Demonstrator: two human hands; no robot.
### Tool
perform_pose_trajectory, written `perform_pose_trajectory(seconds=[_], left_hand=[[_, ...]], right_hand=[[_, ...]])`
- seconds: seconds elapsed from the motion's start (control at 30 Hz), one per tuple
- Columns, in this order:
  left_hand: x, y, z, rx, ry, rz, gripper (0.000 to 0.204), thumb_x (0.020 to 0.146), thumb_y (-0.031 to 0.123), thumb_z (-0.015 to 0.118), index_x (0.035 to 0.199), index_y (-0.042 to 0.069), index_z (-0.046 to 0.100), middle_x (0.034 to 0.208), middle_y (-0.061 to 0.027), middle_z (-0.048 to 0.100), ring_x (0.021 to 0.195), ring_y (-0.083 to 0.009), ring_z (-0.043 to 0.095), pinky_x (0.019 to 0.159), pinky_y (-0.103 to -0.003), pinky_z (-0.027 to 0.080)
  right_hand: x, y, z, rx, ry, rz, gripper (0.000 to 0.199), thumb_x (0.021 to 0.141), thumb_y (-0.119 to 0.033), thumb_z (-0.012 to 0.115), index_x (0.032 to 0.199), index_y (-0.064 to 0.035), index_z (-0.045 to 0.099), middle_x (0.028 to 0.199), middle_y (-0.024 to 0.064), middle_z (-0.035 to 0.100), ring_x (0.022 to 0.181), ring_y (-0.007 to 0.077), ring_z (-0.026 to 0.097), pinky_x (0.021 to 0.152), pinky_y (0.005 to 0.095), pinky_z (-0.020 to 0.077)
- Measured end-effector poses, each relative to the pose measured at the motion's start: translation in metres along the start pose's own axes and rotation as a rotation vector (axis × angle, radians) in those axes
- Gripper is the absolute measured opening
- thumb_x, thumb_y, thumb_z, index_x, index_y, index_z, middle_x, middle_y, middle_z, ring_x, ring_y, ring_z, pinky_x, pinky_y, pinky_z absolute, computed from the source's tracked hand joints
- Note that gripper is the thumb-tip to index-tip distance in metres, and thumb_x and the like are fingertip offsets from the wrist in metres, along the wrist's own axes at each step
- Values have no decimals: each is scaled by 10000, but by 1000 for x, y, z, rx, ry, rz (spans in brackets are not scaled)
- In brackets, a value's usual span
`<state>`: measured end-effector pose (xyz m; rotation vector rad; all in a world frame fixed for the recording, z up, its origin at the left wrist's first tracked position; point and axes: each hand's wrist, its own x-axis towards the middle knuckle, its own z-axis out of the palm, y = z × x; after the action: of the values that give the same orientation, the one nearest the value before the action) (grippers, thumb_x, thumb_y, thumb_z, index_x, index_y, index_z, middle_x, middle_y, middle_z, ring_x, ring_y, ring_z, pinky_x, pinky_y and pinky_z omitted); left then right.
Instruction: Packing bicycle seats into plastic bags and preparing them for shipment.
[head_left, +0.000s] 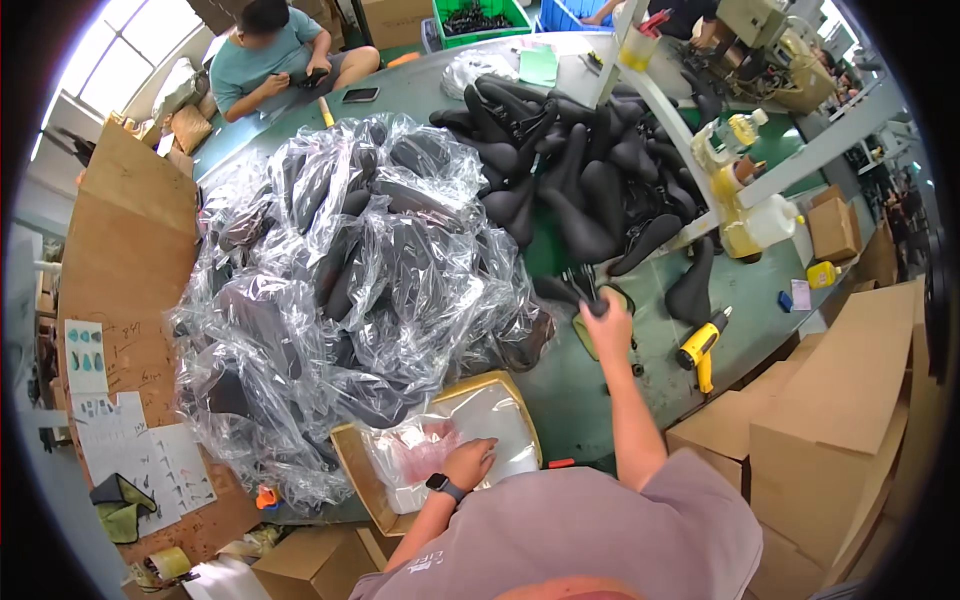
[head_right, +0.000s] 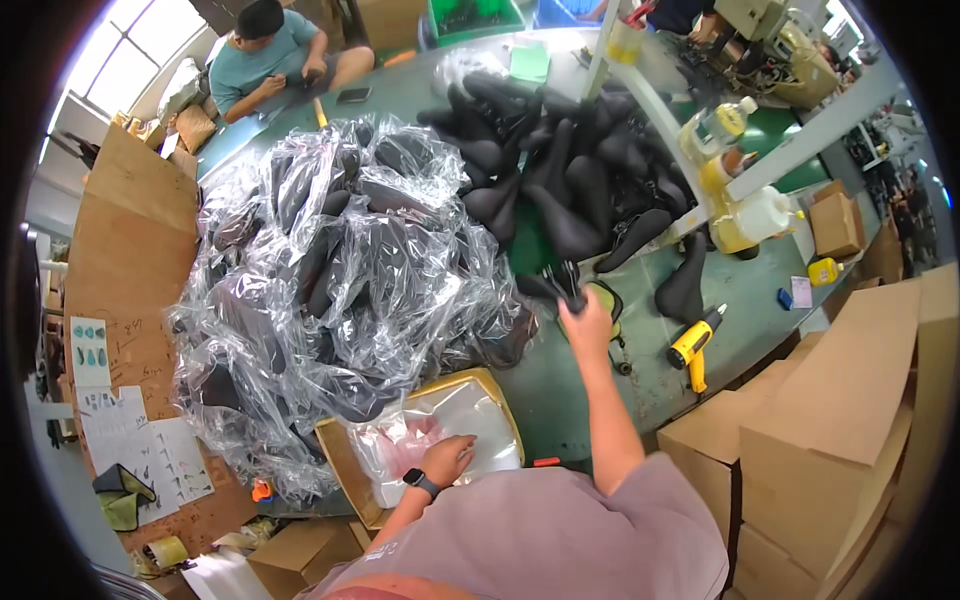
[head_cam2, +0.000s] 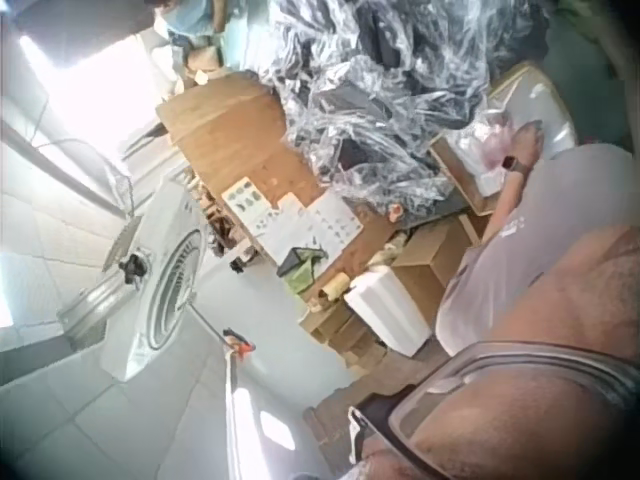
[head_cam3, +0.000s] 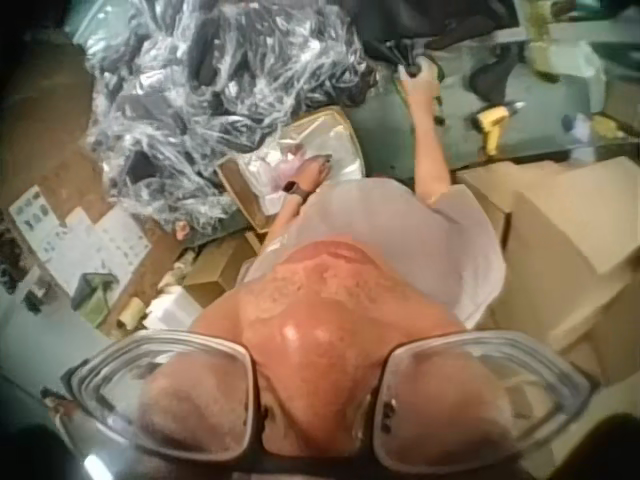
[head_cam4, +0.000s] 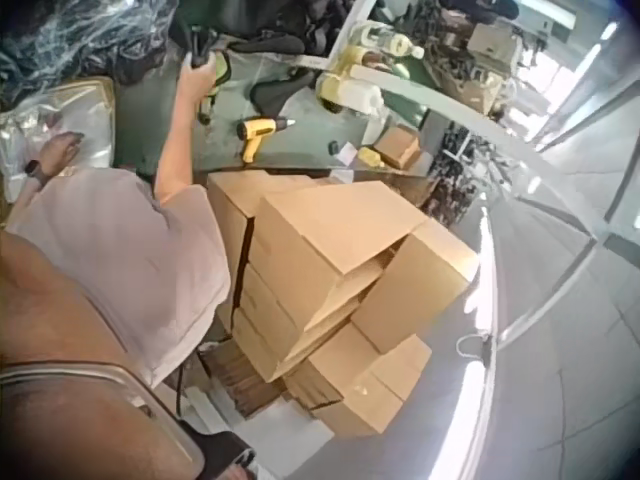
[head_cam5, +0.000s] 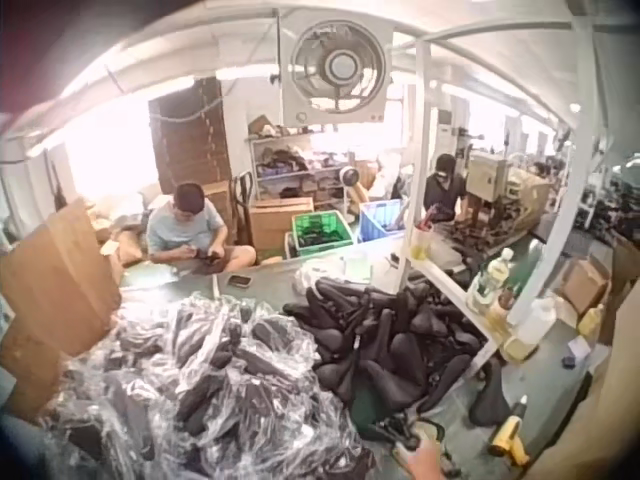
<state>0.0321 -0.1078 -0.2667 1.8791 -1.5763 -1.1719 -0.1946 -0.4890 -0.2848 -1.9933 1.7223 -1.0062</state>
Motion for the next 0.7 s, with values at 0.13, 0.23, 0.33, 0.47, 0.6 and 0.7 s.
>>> perform_pose_trajectory(seconds=[0.13,0.23,0.33,0.47,0.6,0.7], left_hand=[[-26,-11,16,85,3,60,364,1024,212,719,1374,112,713,1219,-160,783,1136,-392,740,956,-493,602],[-41,-8,26,54,3,135,359,1012,230,741,1351,116,730,1230,-179,777,1144,-405,733,963,-508,598],[-46,13,29,104,20,184,349,997,225,754,1328,111,748,1185,-166,778,1117,-381,741,943,-502,601],[-78,144,-29,38,291,454,388,959,249,798,1321,115,752,1212,-124,769,1121,-342,738,973,-488,596],[-101,232,-34,93,350,1086,379,959,313,793,1263,87,778,1386,-75,726,1395,-271,629,1241,-517,453],[-106,248,-50,319,355,1106,452,911,414,815,1232,96,789,1409,-104,714,1466,-293,575,1329,-575,334]], right_hand=[[-141,69,-80,-362,-232,113,812,814,-269,909,1464,40,534,1075,297,752,1055,521,740,954,595,588],[-189,92,-105,-500,-487,461,927,779,-319,940,1495,28,465,1229,347,738,1116,551,728,1008,604,579],[-194,80,-119,-294,-502,440,789,849,-449,909,1369,41,576,1271,346,745,1125,502,753,951,561,617],[-190,-20,-167,1261,-1002,944,828,1071,-756,559,1295,34,663,926,137,682,544,160,570,447,303,412],[-239,-231,-249,1410,-447,1214,733,1158,-682,417,1526,-70,583,903,95,639,571,185,564,520,309,503],[-285,-210,-264,1633,-886,1154,792,1136,-719,423,1583,-69,497,822,78,586,517,165,521,476,301,465]])
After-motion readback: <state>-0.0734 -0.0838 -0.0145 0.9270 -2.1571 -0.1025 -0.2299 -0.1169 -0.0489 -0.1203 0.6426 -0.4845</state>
